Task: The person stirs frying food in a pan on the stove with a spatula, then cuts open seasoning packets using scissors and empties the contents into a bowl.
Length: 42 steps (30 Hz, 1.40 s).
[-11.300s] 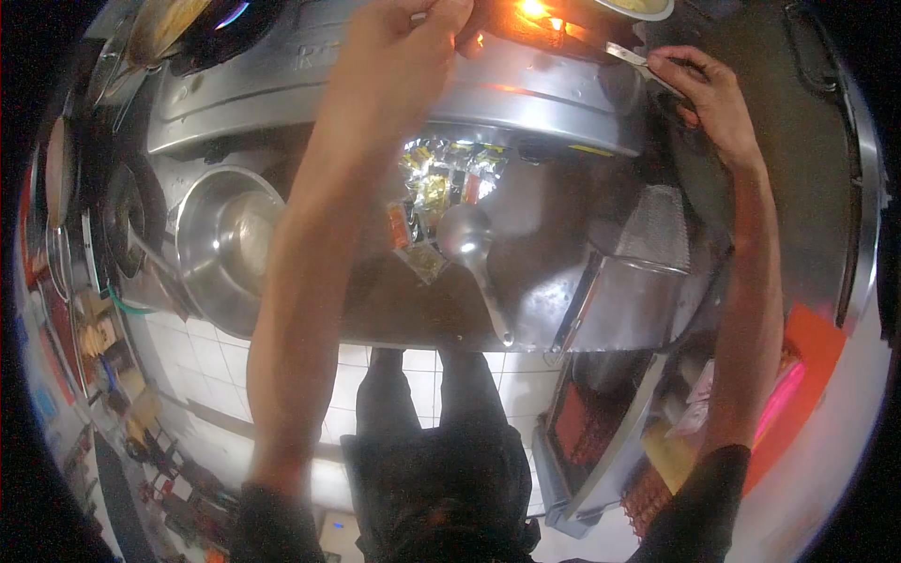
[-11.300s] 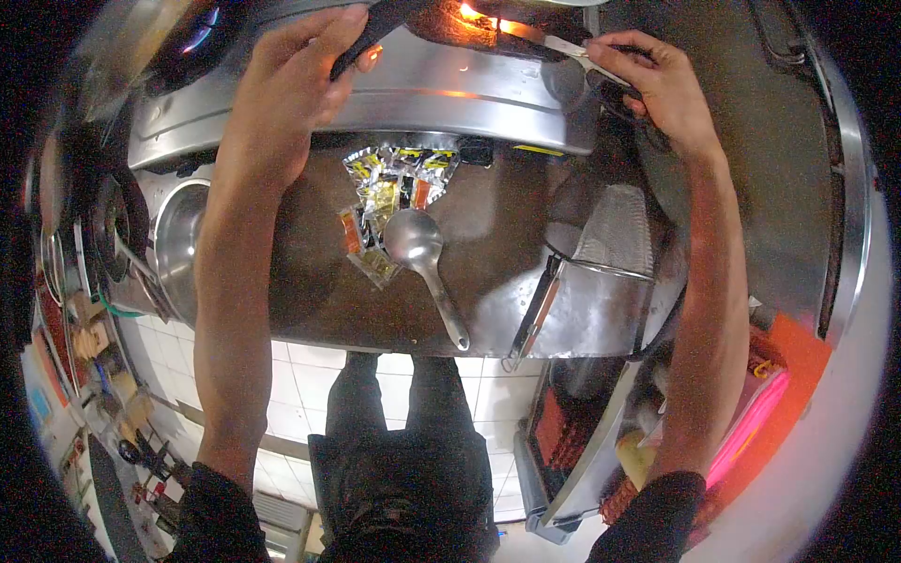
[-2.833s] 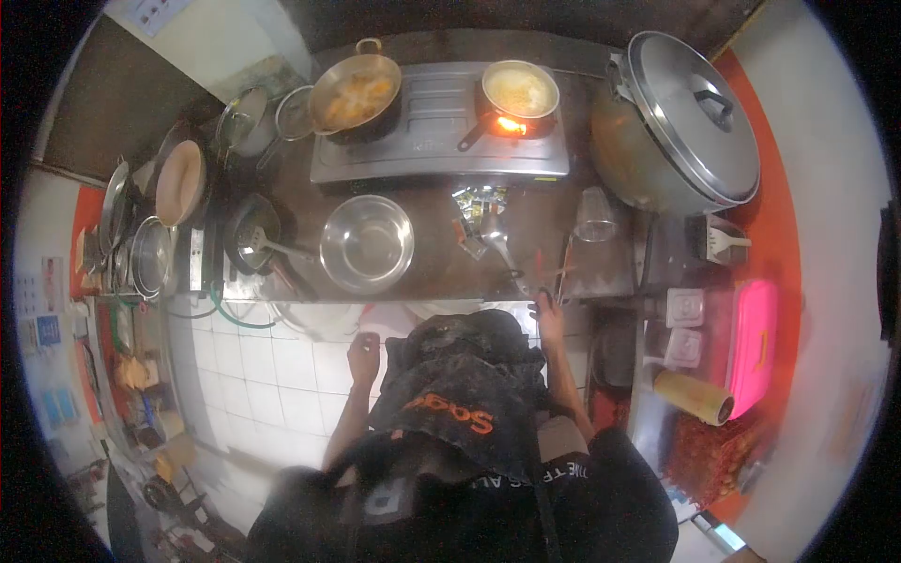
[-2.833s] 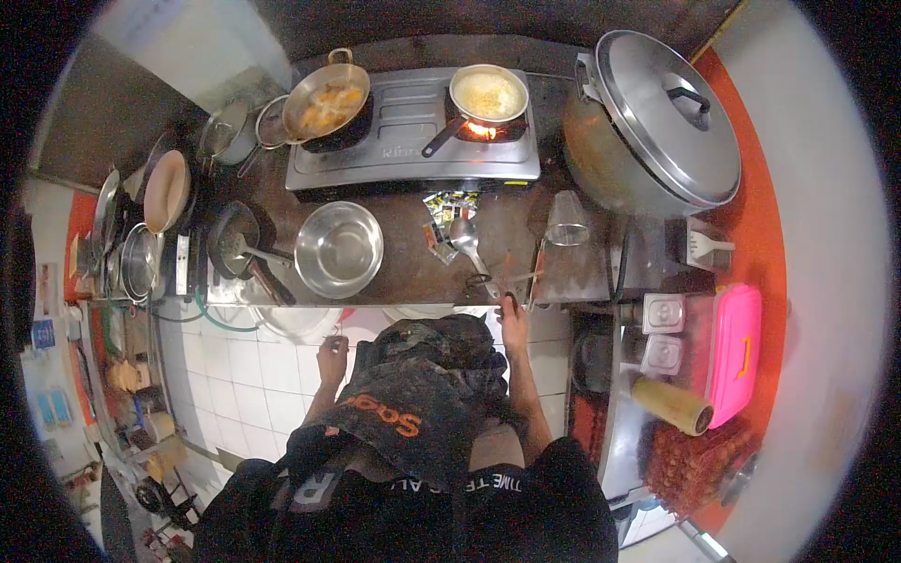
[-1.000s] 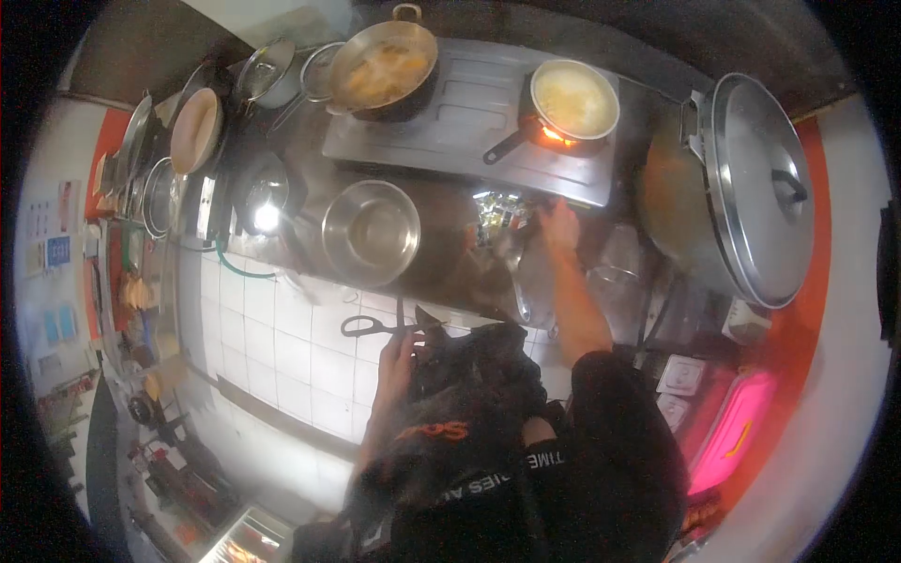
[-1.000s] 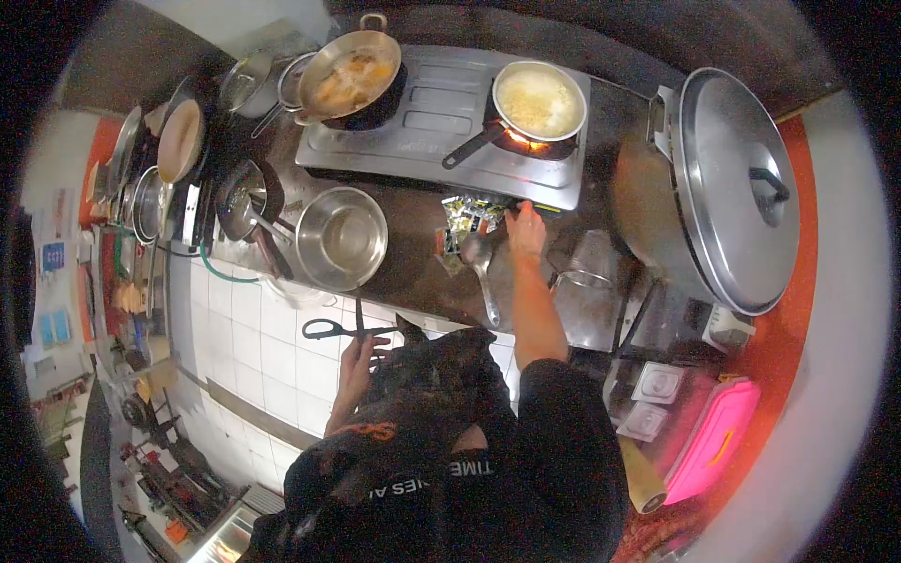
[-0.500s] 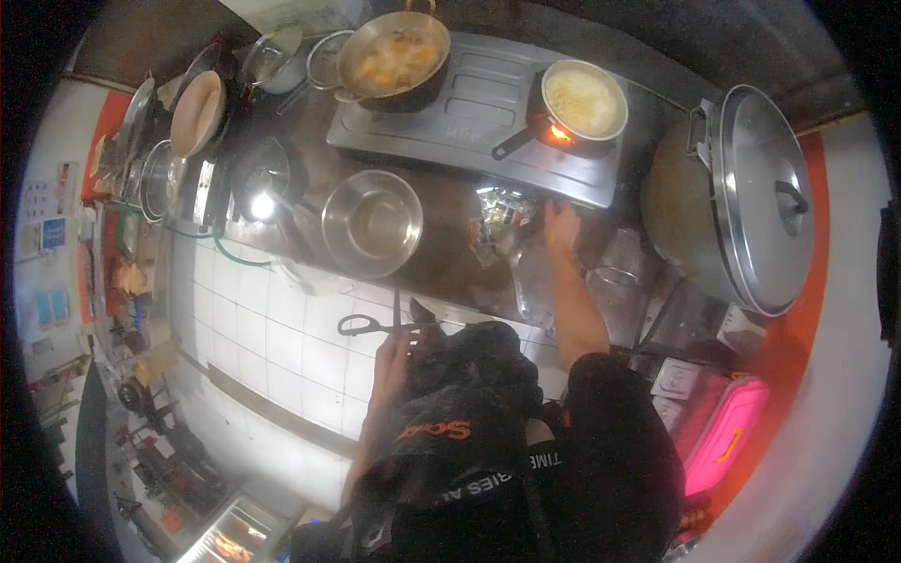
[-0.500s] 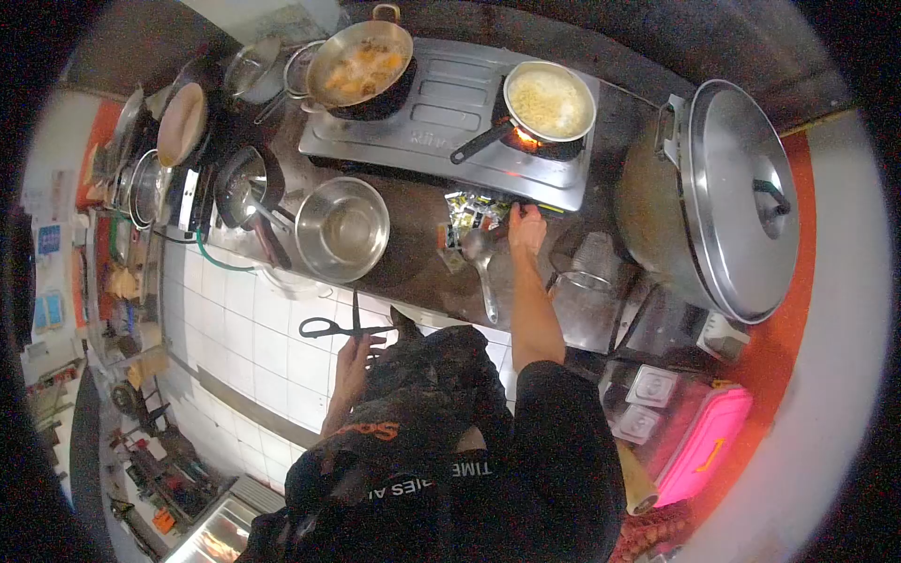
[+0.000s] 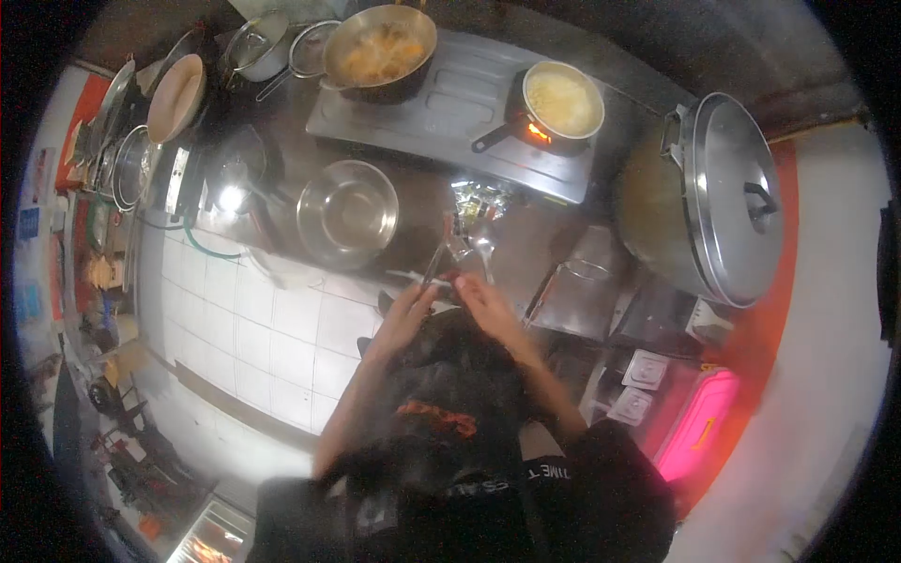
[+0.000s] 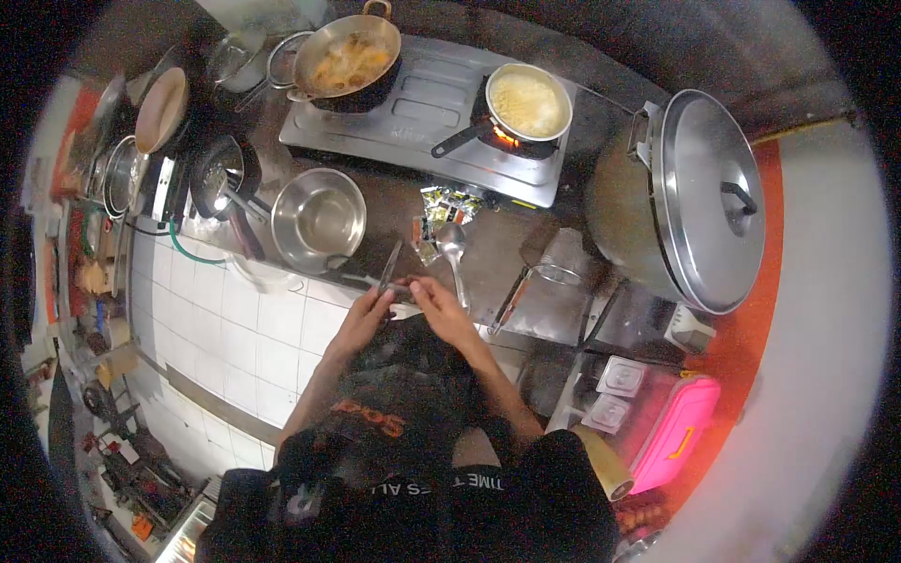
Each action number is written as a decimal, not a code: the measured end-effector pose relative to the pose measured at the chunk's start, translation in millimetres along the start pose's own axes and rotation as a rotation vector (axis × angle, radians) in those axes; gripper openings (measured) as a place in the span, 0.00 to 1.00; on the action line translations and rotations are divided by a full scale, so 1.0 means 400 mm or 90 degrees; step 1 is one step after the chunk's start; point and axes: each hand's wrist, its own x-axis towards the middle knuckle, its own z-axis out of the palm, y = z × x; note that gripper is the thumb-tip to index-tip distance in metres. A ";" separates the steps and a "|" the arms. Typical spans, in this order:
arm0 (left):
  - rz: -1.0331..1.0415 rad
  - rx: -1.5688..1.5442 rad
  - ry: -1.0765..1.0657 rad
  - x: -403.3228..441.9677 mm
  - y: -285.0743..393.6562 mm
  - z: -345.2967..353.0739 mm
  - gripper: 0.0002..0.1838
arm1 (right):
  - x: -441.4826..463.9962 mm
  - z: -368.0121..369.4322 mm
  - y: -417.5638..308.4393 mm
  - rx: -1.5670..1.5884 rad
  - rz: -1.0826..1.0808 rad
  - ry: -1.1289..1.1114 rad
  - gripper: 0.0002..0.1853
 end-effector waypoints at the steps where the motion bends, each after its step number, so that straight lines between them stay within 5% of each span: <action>1: 0.029 -0.069 -0.002 0.015 0.005 0.022 0.23 | -0.014 0.011 -0.013 0.017 0.013 -0.048 0.23; 6: 0.073 -0.125 -0.024 0.105 -0.029 0.083 0.29 | -0.059 0.048 -0.034 -0.090 0.024 0.029 0.27; 8: 0.089 -0.147 -0.072 0.106 -0.009 0.082 0.30 | -0.057 0.047 -0.016 0.277 0.110 -0.020 0.27; 10: 0.204 -0.031 -0.210 0.118 0.006 0.072 0.27 | -0.072 0.038 -0.003 0.260 0.079 0.020 0.25; 14: 0.130 -0.055 -0.206 0.072 0.049 0.100 0.27 | -0.096 -0.013 -0.011 0.090 0.039 0.048 0.18; 18: 0.171 0.039 -0.169 0.056 0.073 0.092 0.29 | -0.108 -0.037 0.038 0.172 0.093 0.063 0.16; 21: 0.172 -0.015 -0.174 0.048 0.098 0.081 0.28 | -0.104 -0.039 0.034 0.079 0.011 0.084 0.15; 23: 0.117 -0.070 -0.181 0.045 0.106 0.089 0.27 | -0.103 -0.031 0.012 0.134 -0.063 0.198 0.16; 25: 0.230 0.032 -0.084 0.051 0.095 0.099 0.25 | -0.092 -0.034 0.006 0.201 -0.094 0.183 0.17; 28: 0.181 0.013 -0.099 0.043 0.105 0.092 0.21 | -0.080 -0.025 0.004 0.286 -0.143 0.174 0.21; 31: 0.072 -0.208 -0.225 0.033 0.134 0.075 0.20 | -0.058 -0.021 0.028 0.281 -0.091 0.482 0.23; 35: 0.051 -0.307 -0.292 0.012 0.188 0.059 0.19 | -0.076 -0.044 0.025 0.378 0.016 0.375 0.24; 37: 0.106 -0.216 -0.151 0.006 0.211 0.069 0.18 | -0.073 -0.061 0.031 0.453 0.039 0.070 0.27; 41: 0.177 0.002 -0.022 0.027 0.204 0.084 0.15 | -0.078 -0.003 -0.007 0.415 0.043 0.128 0.27; 42: 0.304 0.135 0.071 0.039 0.193 0.093 0.14 | -0.079 0.001 -0.027 0.412 0.042 0.127 0.27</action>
